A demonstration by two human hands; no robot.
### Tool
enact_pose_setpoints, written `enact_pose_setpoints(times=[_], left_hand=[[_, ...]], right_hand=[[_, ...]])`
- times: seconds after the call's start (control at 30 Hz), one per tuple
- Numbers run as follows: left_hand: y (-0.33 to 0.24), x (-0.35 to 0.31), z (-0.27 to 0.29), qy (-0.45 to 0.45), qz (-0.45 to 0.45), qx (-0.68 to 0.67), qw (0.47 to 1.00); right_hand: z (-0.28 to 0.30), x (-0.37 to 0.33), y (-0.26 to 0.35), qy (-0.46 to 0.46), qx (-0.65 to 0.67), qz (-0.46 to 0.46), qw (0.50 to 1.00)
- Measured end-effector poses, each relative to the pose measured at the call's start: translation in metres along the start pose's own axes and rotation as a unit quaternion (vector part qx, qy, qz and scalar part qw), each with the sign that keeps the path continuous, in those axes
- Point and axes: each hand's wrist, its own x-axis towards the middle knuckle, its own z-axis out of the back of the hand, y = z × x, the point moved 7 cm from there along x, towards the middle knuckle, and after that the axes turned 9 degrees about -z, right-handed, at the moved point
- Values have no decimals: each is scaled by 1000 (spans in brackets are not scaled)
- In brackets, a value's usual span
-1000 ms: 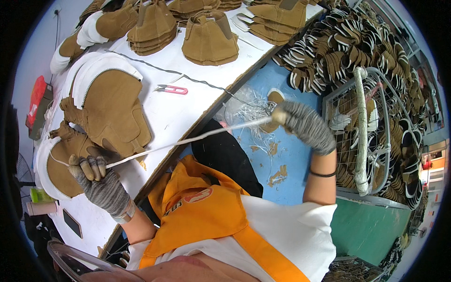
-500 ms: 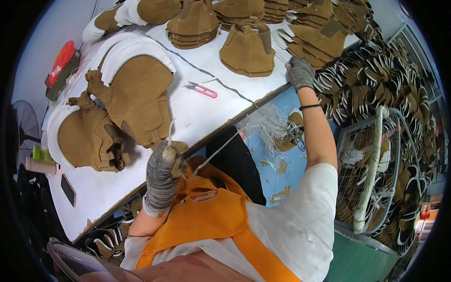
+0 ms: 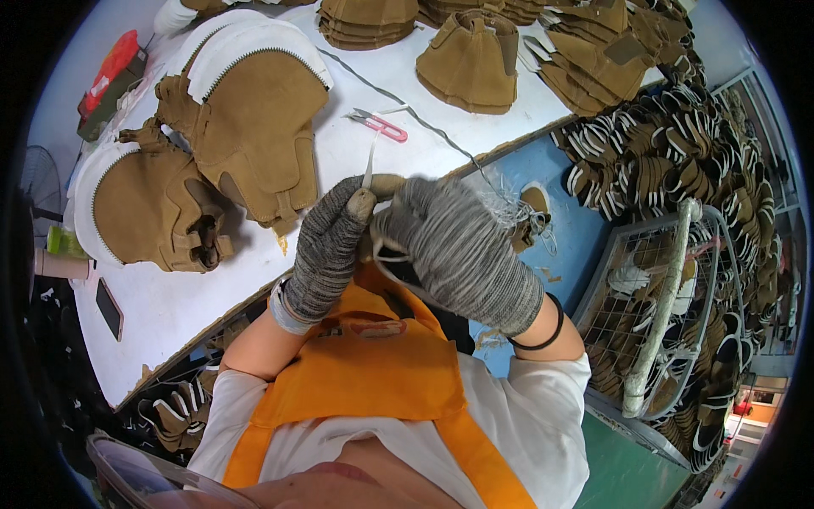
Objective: The person trims excess threads from shoe uppers using snips and handles the items one at a time before setting them aside.
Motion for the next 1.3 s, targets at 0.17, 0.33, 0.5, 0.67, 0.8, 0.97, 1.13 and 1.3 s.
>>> enact_pose_setpoints(times=[0.17,0.33,0.5,0.67,0.8,0.97,1.13,1.3], left_hand=[[-4,-9,18,-69,-45,36,996],[-4,-17,38,-65,-22,63,996],[-3,-26,40,-70,-79,63,992],[-2,-26,42,-43,32,-9,999],[8,-26,43,-8,-33,3,999],[-3,-27,30,13,-45,5,999],[-1,-25,29,43,-10,10,999],[7,-25,26,68,14,-42,997]], right_hand=[[8,21,2,-143,58,-26,988],[4,32,12,-179,51,9,982],[-2,31,3,-202,228,-58,951],[-35,19,-15,-212,466,-143,847],[-51,14,-20,-139,593,-182,772],[-50,17,-25,-175,607,-178,755],[-61,18,-32,-117,651,-162,733],[-53,16,-24,-137,623,-154,755]])
